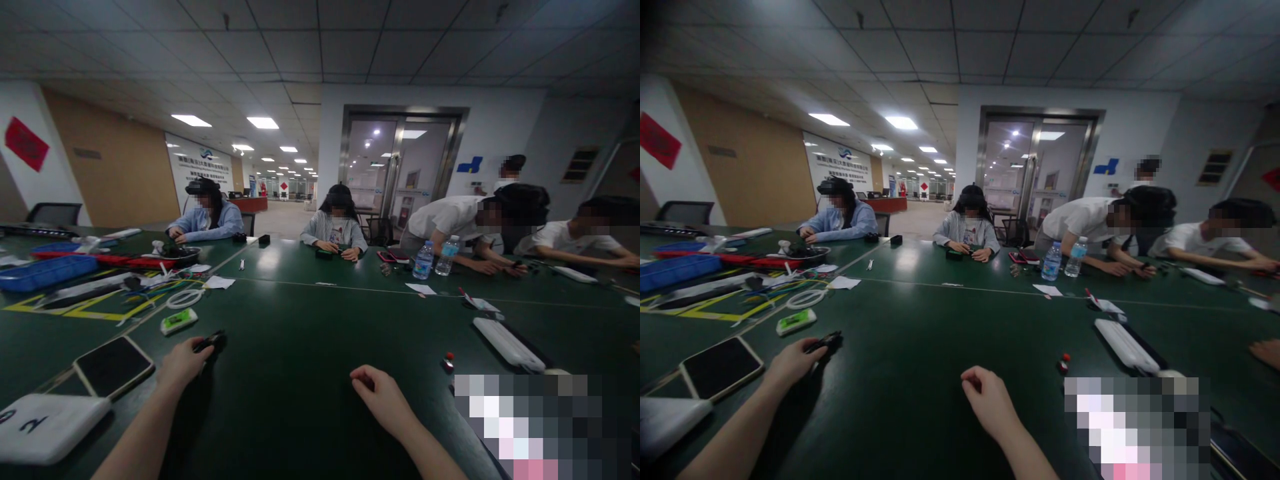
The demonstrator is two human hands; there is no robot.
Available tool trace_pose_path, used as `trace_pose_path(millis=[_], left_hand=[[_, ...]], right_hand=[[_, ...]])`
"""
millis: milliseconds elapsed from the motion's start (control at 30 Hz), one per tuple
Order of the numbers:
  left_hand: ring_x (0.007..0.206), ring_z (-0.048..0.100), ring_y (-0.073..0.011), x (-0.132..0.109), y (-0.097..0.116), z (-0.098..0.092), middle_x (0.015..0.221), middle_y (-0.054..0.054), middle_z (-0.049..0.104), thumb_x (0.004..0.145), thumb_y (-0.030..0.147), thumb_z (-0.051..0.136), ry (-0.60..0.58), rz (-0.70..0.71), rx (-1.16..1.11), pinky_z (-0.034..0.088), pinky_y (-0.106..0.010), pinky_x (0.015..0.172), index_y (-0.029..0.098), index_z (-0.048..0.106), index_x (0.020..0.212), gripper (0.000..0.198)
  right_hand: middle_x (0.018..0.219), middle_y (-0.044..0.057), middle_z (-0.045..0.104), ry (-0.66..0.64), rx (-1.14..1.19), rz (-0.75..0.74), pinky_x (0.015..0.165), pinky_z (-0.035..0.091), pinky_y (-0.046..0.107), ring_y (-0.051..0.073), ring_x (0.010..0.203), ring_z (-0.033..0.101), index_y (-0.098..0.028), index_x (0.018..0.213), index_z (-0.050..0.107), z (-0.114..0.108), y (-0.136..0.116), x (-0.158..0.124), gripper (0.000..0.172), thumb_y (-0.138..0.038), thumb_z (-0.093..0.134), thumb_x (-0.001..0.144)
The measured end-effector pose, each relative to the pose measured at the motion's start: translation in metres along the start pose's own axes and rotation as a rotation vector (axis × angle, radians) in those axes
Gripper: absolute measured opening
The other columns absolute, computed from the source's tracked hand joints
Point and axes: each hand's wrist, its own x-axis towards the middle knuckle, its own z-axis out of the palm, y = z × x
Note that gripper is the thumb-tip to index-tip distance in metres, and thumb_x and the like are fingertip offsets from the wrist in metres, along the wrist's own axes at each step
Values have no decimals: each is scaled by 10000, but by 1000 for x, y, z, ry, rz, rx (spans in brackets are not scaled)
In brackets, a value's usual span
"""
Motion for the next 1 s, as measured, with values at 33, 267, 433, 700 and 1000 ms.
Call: trace_pose_path(millis=[33, 267, 433, 700, 1000], left_hand=[[907, 635, -313, 0, 1, -1, 1015, -137, 682, 701, 429, 513, -21, -13, 2, 495, -354, 690, 159, 634, 1098, 495], [932, 631, -289, -5, 8, -7, 1025, -136, 683, 698, 335, 509, -56, -7, -5, 483, -325, 728, 120, 639, 1078, 455], [911, 638, -287, -6, 8, -8, 1013, -128, 688, 678, 332, 542, -50, 1, -21, 483, -327, 714, 128, 648, 1044, 432], [971, 621, -286, -8, 10, -8, 1075, -146, 663, 717, 348, 518, -58, -10, -36, 480, -326, 744, 102, 625, 1080, 452], [913, 642, -275, -7, 9, -9, 977, -116, 697, 688, 325, 516, -53, -8, -44, 492, -308, 720, 139, 648, 1033, 414]], right_hand=[[992, 19, 635, 3, 0, -6, 787, 468, 298, 187, 923, 601, -229, 1019, 625, 0, 1, 0, 231, -279, 490, 839], [1010, 20, 632, 3, 4, -5, 793, 467, 303, 188, 936, 597, -234, 1017, 623, 1, 1, 1, 227, -272, 488, 839], [1005, 14, 635, 1, -1, -6, 794, 462, 301, 190, 936, 597, -238, 1013, 623, 1, 1, 1, 226, -283, 496, 831], [1022, 18, 632, -5, -1, 11, 791, 464, 294, 183, 942, 596, -233, 1023, 616, 0, -3, 0, 229, -258, 488, 835], [1023, 13, 632, -9, 7, -10, 800, 459, 291, 182, 951, 591, -239, 1021, 612, 1, 3, 2, 229, -294, 489, 836]])
